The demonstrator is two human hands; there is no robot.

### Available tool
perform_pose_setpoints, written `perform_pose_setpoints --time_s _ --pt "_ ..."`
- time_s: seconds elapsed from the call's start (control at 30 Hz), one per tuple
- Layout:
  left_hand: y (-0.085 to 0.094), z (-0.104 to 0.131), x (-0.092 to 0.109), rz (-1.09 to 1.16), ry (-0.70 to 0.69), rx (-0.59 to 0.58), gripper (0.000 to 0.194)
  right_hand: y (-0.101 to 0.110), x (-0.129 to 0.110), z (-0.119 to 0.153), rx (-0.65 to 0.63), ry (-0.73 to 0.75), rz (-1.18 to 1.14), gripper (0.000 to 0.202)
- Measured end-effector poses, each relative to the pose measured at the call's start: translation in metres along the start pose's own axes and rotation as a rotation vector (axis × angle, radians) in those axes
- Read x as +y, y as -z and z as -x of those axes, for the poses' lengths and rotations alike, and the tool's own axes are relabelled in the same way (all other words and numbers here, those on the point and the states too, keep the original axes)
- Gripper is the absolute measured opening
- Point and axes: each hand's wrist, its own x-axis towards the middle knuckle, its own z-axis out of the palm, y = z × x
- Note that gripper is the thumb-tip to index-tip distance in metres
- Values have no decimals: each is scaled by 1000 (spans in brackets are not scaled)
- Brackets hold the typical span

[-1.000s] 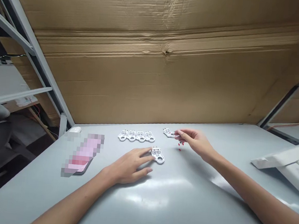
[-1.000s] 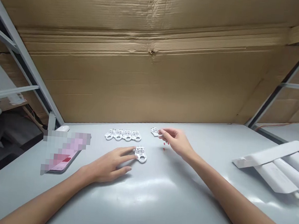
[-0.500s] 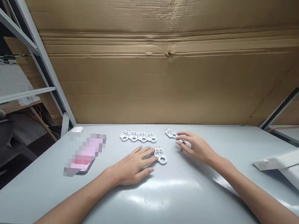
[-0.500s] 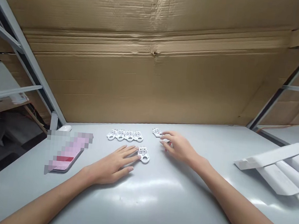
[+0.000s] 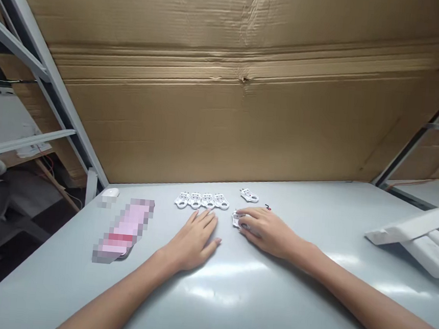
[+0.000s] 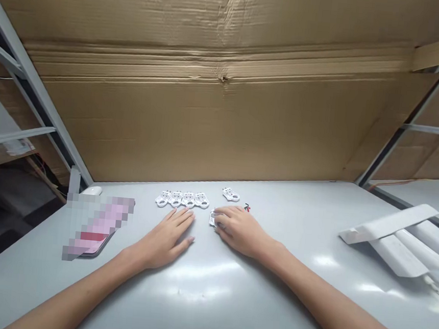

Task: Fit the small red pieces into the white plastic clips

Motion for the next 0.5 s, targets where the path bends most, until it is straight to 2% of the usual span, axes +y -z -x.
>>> perform_pose_setpoints --time_s 0.2,0.5 --pt "4 -1 5 3 10 1 40 -10 6 -8 -24 -56 177 38" --pt "4 0 3 42 9 -26 41 -11 7 -37 -115 -184 141 37"
